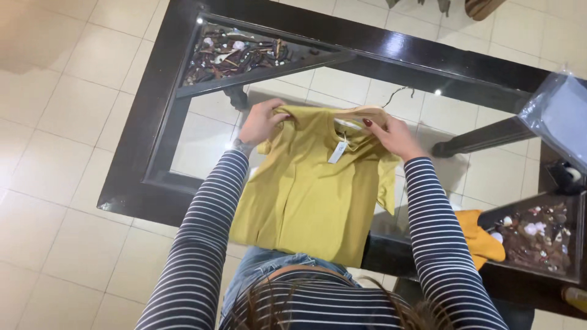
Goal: The person takes a grey shirt from a display table, places it on a hanger, and hangs it on a clothing rack; they then take a yellow shirt from the rack, place it on the table, and wipe both the shirt and the hanger with a cloth before putting the yellow shirt back on the rack.
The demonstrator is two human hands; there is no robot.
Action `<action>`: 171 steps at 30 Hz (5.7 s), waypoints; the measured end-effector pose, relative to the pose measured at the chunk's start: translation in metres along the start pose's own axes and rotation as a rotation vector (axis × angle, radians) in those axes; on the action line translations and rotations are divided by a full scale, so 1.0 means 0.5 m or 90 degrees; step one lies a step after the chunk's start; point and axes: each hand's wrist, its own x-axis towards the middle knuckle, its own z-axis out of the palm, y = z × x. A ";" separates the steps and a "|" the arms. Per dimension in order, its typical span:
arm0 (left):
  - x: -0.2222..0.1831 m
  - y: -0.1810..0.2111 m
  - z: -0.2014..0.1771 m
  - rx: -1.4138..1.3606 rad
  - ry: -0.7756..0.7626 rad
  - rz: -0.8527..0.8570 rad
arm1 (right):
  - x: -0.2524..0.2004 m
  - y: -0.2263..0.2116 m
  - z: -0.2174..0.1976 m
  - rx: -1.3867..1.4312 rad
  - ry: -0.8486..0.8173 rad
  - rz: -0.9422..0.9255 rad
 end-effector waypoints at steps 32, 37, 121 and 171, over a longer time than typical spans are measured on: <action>0.035 -0.207 -0.084 0.072 0.034 -0.168 | 0.092 0.192 0.008 0.702 0.119 -0.012; 0.006 -0.233 -0.088 0.091 0.056 -0.214 | 0.084 0.218 -0.017 0.828 0.231 -0.064; -0.279 0.222 -0.376 0.079 -0.040 0.107 | -0.171 0.153 0.109 0.549 -0.357 -0.072; -0.286 0.195 -0.562 0.049 -0.049 0.317 | -0.325 -0.222 0.521 0.175 -0.210 0.063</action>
